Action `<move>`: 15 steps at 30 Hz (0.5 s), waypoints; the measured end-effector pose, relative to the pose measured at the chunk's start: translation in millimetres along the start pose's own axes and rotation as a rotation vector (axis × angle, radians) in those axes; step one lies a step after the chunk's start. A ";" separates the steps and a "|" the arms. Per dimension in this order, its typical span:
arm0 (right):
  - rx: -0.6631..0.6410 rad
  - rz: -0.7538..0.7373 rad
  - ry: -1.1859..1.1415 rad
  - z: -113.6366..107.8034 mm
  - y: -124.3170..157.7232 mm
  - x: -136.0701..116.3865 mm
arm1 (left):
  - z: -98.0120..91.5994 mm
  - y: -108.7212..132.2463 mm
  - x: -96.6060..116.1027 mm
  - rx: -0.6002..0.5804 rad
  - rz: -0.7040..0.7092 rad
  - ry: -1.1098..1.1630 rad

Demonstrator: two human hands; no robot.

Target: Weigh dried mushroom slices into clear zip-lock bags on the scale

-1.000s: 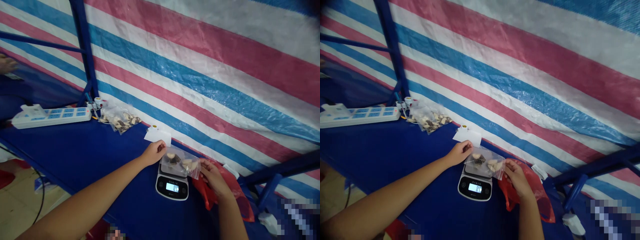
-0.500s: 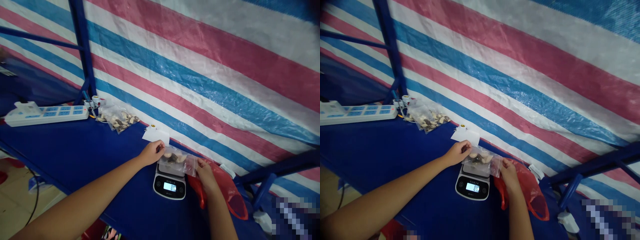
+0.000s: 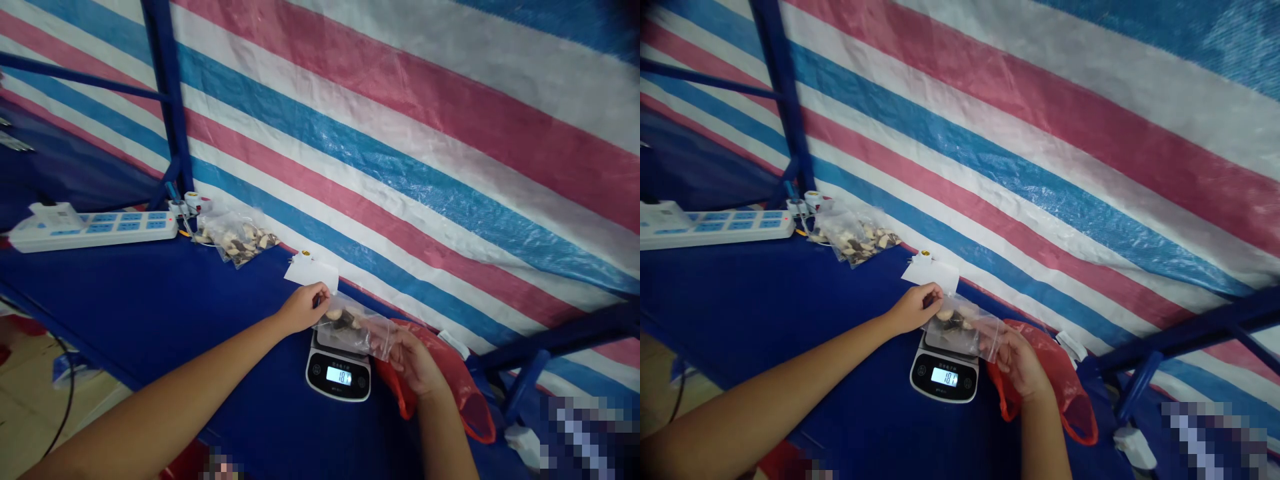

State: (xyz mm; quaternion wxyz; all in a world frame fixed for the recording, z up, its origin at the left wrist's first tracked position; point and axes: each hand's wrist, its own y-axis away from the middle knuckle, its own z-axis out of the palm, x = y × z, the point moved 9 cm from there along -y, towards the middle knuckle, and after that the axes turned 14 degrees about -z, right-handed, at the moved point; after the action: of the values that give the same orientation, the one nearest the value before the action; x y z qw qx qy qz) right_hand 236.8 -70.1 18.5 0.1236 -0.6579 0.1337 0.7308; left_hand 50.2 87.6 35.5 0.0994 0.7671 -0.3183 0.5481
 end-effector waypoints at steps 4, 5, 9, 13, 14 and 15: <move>-0.074 0.050 -0.163 6.4 4.4 3.1 | -0.9 1.9 1.6 0.018 0.015 0.002; -0.055 0.049 -0.163 3.2 4.0 3.3 | -1.5 2.2 1.6 0.023 0.015 0.001; 0.007 0.034 -0.118 -8.1 -0.3 4.2 | -2.5 3.0 1.6 0.031 0.020 -0.021; 0.022 0.083 -0.099 -4.6 0.0 9.5 | -1.8 4.3 3.7 0.039 0.032 -0.033; -0.003 0.101 -0.108 0.6 1.2 10.6 | -1.9 4.7 4.2 0.043 0.034 -0.029; -0.034 0.111 -0.115 6.3 2.2 10.7 | -2.1 4.9 4.7 0.047 0.034 -0.023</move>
State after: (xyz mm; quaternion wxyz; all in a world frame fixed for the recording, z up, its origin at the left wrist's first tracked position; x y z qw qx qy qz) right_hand 229.0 -69.8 8.6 0.0793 -0.6085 0.1500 0.7752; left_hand 46.5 83.0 39.5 0.0683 0.7701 -0.3194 0.5480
